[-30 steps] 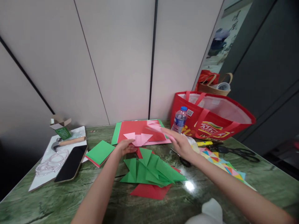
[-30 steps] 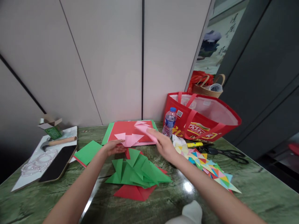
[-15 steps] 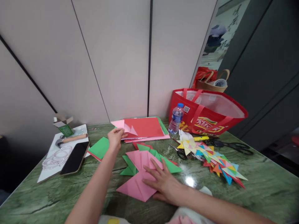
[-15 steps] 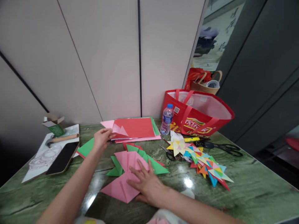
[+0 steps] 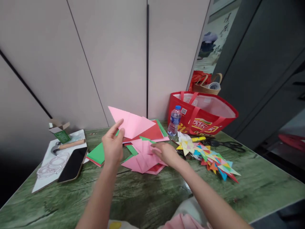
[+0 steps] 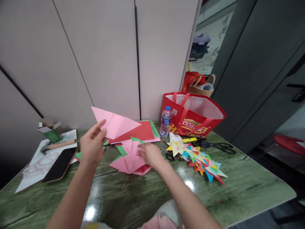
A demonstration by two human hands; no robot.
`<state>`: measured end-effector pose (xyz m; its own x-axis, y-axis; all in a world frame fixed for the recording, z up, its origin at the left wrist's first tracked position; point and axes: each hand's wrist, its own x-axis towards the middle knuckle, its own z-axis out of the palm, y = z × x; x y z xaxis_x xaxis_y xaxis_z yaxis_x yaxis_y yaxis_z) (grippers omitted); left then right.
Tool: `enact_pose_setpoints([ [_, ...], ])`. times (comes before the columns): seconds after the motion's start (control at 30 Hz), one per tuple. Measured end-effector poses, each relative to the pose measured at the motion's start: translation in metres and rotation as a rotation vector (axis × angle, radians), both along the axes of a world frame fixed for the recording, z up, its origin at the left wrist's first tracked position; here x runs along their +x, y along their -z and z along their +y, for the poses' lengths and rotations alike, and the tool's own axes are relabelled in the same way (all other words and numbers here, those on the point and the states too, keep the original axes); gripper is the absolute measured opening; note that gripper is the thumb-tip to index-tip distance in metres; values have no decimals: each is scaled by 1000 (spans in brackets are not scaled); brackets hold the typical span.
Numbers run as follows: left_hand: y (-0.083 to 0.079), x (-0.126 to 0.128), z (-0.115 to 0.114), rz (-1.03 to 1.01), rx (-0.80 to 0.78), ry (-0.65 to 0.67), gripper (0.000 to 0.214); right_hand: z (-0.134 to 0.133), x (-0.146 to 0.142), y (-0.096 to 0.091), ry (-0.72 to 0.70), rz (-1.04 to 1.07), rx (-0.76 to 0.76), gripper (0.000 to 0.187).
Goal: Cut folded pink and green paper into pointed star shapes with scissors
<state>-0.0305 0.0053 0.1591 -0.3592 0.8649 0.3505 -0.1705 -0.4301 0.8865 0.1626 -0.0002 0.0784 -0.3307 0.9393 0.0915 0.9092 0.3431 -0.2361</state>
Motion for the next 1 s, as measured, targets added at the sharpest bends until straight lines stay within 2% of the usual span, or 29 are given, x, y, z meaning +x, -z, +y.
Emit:
enact_pose_setpoints([
  [0.1,10,10,-2,5,-40,76,42,3,31,-2,274,-51,-51,28],
  [0.2,27,10,-4,-42,-163,151,39,3,62,12,499,-109,-131,20],
  [0.27,38,7,-3,-77,-209,183,39,3,74,24,577,-132,-182,24],
  [0.37,48,5,-1,-134,-261,255,44,5,80,38,620,-146,-211,23],
  [0.5,52,8,0,-192,-320,352,48,12,74,48,635,-158,-190,15],
  [0.63,52,11,-2,-301,-345,411,43,15,70,53,607,-159,-173,23],
  [0.77,53,9,-3,-337,-280,356,39,13,73,58,576,-156,-174,29],
  [0.87,57,7,-3,-287,-230,256,39,12,74,61,582,-159,-176,34],
  [1.0,62,7,-3,-224,-188,172,37,10,69,63,627,-138,-179,32],
])
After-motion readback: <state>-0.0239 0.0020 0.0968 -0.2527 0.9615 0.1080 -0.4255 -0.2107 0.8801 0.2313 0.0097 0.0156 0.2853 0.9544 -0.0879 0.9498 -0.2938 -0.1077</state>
